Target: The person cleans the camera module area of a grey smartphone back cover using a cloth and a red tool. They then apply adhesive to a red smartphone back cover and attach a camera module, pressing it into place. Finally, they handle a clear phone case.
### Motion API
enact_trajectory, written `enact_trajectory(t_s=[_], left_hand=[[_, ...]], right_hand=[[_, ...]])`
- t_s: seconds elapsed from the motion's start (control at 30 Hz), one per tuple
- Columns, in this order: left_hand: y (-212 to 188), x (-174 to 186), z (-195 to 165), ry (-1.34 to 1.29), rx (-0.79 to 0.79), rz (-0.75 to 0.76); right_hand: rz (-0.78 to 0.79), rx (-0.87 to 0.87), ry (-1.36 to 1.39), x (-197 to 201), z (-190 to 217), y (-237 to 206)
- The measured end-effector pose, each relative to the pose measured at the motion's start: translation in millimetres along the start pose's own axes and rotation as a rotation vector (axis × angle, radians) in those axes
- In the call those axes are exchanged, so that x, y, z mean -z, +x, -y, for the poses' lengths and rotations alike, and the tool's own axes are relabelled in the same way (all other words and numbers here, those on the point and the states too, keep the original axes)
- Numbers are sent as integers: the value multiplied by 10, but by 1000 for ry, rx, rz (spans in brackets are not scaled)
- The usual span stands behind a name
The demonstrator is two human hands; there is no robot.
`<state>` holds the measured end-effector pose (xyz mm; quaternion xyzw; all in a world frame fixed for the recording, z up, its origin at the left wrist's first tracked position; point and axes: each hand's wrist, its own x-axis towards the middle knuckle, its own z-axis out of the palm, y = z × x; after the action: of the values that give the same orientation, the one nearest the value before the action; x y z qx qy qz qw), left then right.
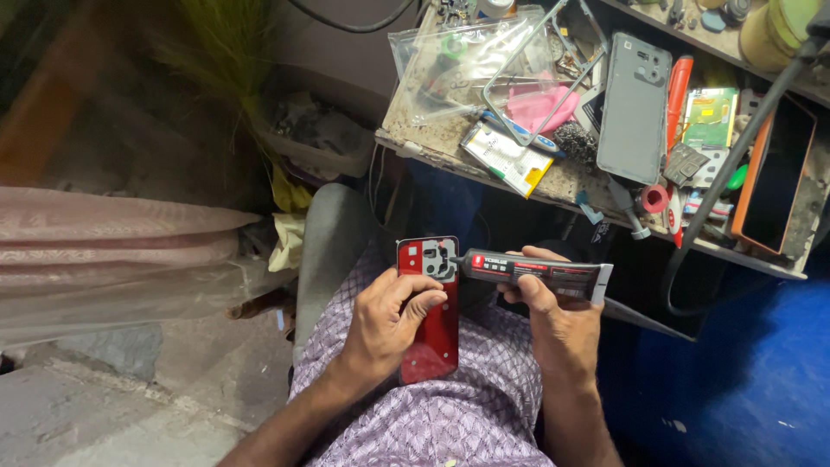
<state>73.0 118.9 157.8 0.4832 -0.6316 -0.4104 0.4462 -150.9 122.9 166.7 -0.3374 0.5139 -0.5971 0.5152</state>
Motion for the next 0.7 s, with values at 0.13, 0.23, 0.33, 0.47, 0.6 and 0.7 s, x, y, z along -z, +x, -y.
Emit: enact_trajectory(t_s=[0.13,0.23,0.33,0.47,0.6,0.7], left_hand=[[1,-13,-18,-7,-5,3],[1,-7,-29,-2,-9,16],[1,5,-37,13,-28,16],[5,5,-44,18,-22,18],[10,14,-44,23,-37,19],[14,10,-46,40,-67,5]], right_hand=[[7,3,-30,-26,-14,1],[9,-15,-37,-35,-18,4],[41,7,-15,-52,-16,6],[37,3,-35,-88,3,4],[18,25,-107,-150,57,-34],[38,88,-163,-204,105,-86]])
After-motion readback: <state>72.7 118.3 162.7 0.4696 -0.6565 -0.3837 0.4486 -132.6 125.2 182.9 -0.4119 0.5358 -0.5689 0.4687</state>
